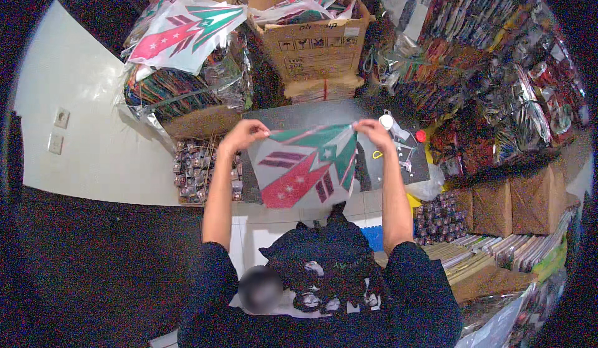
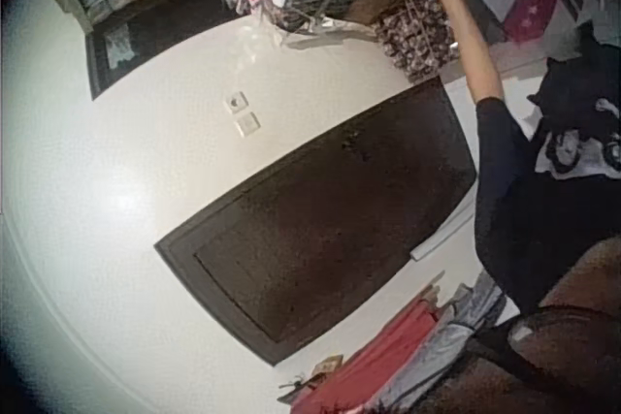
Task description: Applying glue and folding paper edges to assemble a kite frame.
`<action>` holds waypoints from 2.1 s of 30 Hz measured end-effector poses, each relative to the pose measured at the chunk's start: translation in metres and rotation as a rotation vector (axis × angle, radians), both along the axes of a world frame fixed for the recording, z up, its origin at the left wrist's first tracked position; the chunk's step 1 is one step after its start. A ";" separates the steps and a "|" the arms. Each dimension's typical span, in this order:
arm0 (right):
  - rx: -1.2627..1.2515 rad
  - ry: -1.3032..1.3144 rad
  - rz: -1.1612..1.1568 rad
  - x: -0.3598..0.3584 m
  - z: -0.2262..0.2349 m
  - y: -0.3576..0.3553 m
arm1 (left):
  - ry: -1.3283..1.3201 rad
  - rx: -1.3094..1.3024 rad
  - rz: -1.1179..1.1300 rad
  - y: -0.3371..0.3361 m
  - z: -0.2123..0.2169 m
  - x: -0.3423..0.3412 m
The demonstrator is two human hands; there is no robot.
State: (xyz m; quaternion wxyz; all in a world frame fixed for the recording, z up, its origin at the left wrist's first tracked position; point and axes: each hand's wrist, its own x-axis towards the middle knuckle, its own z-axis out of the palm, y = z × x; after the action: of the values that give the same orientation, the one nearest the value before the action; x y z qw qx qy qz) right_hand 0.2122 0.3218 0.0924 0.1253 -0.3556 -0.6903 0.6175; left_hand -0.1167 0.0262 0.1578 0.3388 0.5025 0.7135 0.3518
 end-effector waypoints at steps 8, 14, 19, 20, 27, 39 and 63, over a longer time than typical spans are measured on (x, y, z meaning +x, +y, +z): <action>0.398 0.581 0.016 -0.005 0.195 0.012 | 0.424 0.453 0.081 -0.009 0.214 0.028; 0.668 0.509 0.141 0.037 0.236 -0.023 | 0.537 0.633 0.064 -0.040 0.216 0.057; 0.855 0.282 0.226 0.053 0.154 -0.050 | 0.649 0.553 0.143 -0.059 0.094 0.069; 0.712 0.228 0.196 0.055 0.134 -0.059 | 0.628 0.516 0.160 -0.060 0.064 0.072; 0.868 0.098 0.141 0.056 -0.036 -0.064 | 0.645 0.359 0.252 -0.052 -0.106 0.094; 0.881 -0.135 0.101 0.041 -0.119 -0.108 | 0.679 -0.079 0.312 -0.050 -0.183 0.156; 0.972 -0.404 0.348 0.057 -0.138 -0.146 | 0.677 -0.126 -0.147 -0.070 -0.190 0.124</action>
State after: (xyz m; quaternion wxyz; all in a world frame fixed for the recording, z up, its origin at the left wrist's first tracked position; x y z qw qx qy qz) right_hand 0.2696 0.1760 -0.0455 0.0364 -0.2490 -0.9547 0.1588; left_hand 0.0073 -0.0434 -0.0320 0.1380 0.6187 0.7675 0.0950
